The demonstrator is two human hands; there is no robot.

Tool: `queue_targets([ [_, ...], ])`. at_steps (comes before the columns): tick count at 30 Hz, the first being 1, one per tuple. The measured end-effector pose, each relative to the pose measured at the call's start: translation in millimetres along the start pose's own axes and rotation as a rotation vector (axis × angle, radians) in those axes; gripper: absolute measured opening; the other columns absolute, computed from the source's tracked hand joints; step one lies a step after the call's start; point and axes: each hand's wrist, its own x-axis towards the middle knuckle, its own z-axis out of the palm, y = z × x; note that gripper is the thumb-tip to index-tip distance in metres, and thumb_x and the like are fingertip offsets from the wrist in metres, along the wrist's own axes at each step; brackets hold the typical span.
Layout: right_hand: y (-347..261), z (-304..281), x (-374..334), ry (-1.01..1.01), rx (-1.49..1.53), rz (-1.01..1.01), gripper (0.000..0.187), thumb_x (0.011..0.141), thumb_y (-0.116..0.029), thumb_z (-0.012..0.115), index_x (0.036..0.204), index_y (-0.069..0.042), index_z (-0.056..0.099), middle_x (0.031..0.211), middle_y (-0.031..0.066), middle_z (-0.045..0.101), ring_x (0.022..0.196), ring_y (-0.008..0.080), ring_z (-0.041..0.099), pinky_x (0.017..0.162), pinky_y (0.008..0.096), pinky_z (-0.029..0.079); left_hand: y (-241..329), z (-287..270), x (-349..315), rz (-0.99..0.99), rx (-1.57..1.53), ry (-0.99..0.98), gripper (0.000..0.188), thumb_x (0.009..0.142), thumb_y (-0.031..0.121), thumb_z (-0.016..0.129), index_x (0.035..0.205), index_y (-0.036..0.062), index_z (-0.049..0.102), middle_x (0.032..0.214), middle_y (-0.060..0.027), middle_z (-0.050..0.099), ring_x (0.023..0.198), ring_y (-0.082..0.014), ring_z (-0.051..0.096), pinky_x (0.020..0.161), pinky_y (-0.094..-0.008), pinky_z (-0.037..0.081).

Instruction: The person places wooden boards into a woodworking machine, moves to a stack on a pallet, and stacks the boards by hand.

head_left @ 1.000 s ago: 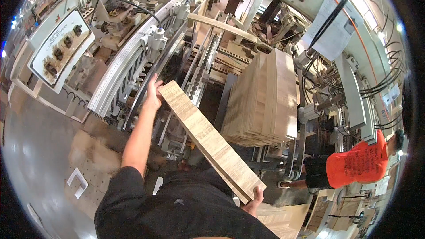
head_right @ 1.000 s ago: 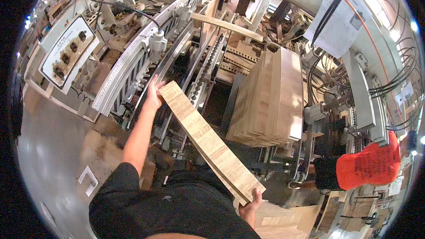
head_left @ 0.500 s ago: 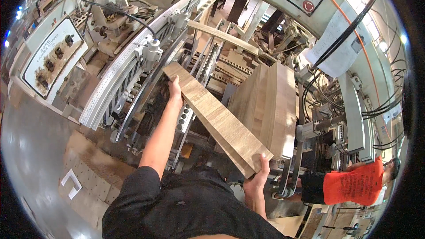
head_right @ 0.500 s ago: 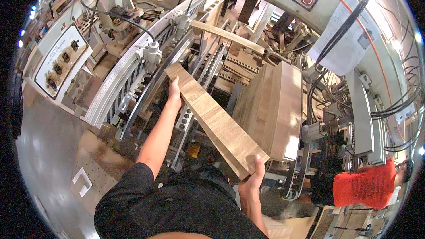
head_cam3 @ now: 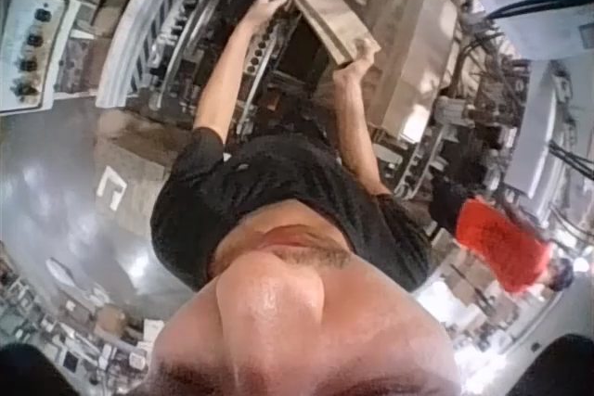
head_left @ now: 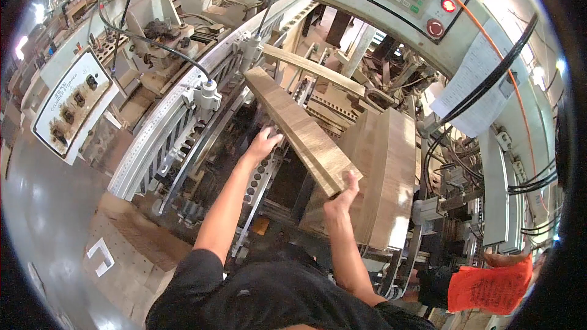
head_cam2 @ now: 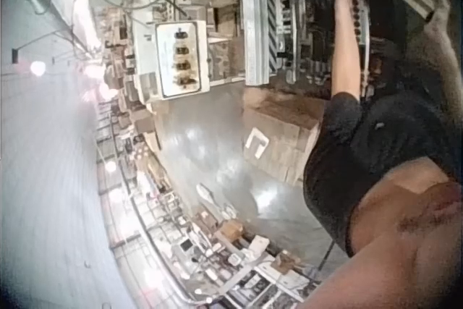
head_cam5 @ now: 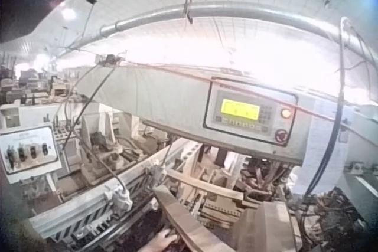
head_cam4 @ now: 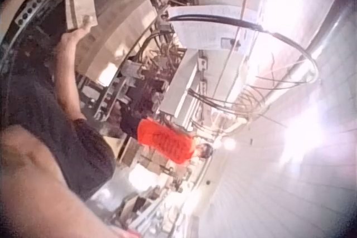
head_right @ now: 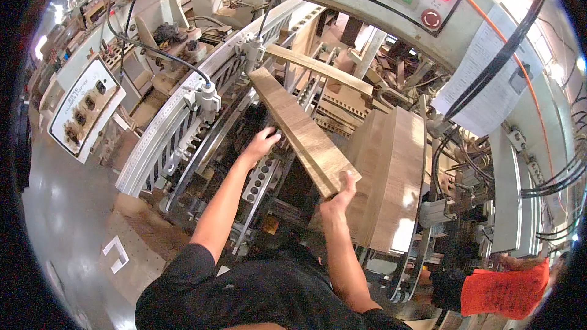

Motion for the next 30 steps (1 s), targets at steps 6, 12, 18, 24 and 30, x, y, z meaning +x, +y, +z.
queue_targets([
  [6,7.0,-19.3,22.1,0.000,-0.004,0.046,0.055,0.083,-0.046,0.065,0.127,-0.014,0.055,0.121,0.0043,0.060,0.111,0.0270,0.057,0.092,0.0453,0.049,-73.7,-37.1,-75.0,0.004,0.641,0.328,0.067,0.087,0.039,0.070,0.135,-0.0024,0.050,0.132,-0.0282,0.053,0.124,-0.0425,0.050,0.106,-0.0483,0.040],
  [12,-7.5,-33.2,-5.5,0.081,0.001,0.082,0.052,0.081,-0.048,0.065,0.122,-0.016,0.058,0.122,0.0047,0.061,0.109,0.0267,0.060,0.087,0.0460,0.051,-72.7,-36.5,-129.3,-0.317,0.773,0.318,0.071,0.089,0.043,0.066,0.137,-0.0065,0.047,0.128,-0.0300,0.058,0.118,-0.0417,0.058,0.100,-0.0476,0.047],
  [18,20.9,-49.4,13.0,-0.025,0.160,0.042,0.059,0.086,-0.045,0.061,0.133,-0.010,0.051,0.127,0.0076,0.059,0.115,0.0290,0.059,0.092,0.0459,0.052,-63.1,-29.1,-113.1,-0.331,0.872,0.309,0.073,0.085,0.044,0.069,0.134,-0.0069,0.050,0.119,-0.0301,0.063,0.111,-0.0416,0.062,0.094,-0.0477,0.051],
  [24,50.5,-21.5,53.6,0.011,0.197,0.086,0.047,0.084,-0.044,0.062,0.123,-0.018,0.057,0.120,0.0027,0.064,0.103,0.0262,0.064,0.079,0.0441,0.054,-57.8,-26.4,-113.7,-0.349,0.877,0.365,0.073,0.082,0.046,0.071,0.127,-0.0083,0.054,0.111,-0.0306,0.066,0.106,-0.0427,0.064,0.092,-0.0485,0.051],
  [30,54.6,-7.7,60.1,-0.059,0.052,0.113,0.051,0.085,-0.040,0.065,0.127,-0.013,0.054,0.119,0.0050,0.061,0.104,0.0242,0.062,0.083,0.0411,0.052,-59.0,-26.1,-111.6,-0.375,0.871,0.380,0.075,0.081,0.048,0.070,0.129,-0.0077,0.054,0.116,-0.0298,0.065,0.109,-0.0417,0.063,0.094,-0.0475,0.051],
])
